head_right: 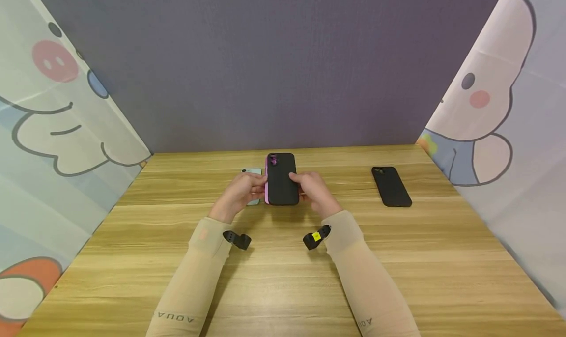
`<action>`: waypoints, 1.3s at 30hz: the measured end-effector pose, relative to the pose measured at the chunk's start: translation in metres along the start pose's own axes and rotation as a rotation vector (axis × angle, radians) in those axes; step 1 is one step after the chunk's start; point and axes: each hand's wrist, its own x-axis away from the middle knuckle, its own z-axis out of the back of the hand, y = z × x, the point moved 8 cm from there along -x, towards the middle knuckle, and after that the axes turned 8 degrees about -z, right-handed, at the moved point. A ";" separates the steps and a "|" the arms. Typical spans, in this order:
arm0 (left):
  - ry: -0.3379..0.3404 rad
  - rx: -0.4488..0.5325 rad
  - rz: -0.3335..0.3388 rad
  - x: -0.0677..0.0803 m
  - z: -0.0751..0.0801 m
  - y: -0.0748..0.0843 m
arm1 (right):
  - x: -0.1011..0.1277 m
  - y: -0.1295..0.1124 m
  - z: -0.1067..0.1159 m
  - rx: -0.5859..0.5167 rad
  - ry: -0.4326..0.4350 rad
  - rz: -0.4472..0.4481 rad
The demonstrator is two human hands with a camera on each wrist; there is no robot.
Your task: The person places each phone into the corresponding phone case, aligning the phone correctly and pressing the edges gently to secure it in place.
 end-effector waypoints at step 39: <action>-0.006 -0.039 -0.030 0.001 0.001 0.005 | 0.001 -0.001 -0.004 0.029 -0.018 -0.003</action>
